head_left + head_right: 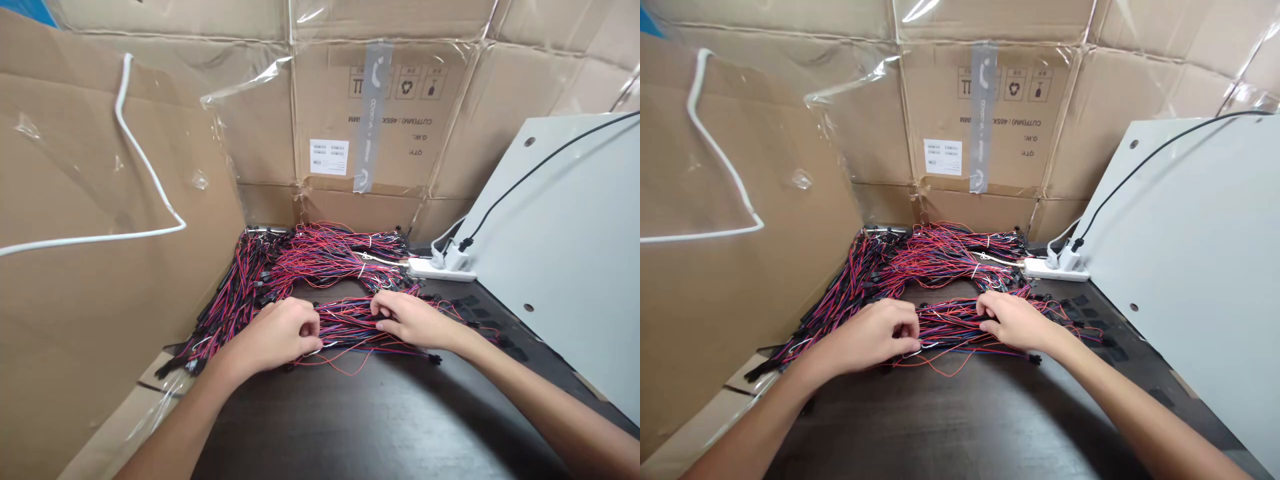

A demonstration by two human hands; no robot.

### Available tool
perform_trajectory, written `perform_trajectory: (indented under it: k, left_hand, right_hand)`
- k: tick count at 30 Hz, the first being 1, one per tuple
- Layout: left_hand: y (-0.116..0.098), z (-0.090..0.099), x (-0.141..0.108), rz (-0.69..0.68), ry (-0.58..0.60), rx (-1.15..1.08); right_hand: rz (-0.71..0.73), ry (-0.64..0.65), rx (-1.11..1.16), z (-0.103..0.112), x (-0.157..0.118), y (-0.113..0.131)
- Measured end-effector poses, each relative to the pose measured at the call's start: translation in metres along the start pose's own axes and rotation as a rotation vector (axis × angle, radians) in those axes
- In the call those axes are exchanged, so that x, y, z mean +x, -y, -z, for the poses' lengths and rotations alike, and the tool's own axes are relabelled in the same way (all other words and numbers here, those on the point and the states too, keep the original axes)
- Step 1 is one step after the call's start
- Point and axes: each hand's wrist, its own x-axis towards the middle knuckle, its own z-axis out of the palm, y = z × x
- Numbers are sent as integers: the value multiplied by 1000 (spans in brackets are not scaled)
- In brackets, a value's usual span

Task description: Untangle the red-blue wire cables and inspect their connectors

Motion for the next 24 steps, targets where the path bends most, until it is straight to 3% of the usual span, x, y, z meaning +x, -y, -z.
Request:
perform_trajectory:
  k: [4, 7, 10, 14, 20, 22, 24]
  left_hand:
    - [15, 0, 4, 55, -233, 31]
    - [26, -3, 5, 113, -178, 113]
    - [31, -5, 6, 150, -129, 116]
    - [30, -2, 7, 114, -238, 110]
    - [21, 3, 9, 3, -584, -145]
    - [19, 4, 9, -27, -593, -204]
    - [19, 6, 8, -31, -527, -271]
  right_hand:
    - [13, 30, -48, 16, 10, 5]
    - [52, -79, -99, 18, 23, 7]
    - [155, -98, -125, 6, 38, 8]
    - [177, -131, -89, -7, 51, 9]
    - [136, -343, 55, 18, 50, 4]
    - [157, -438, 82, 28, 47, 2]
    - [233, -536, 33, 35, 44, 1]
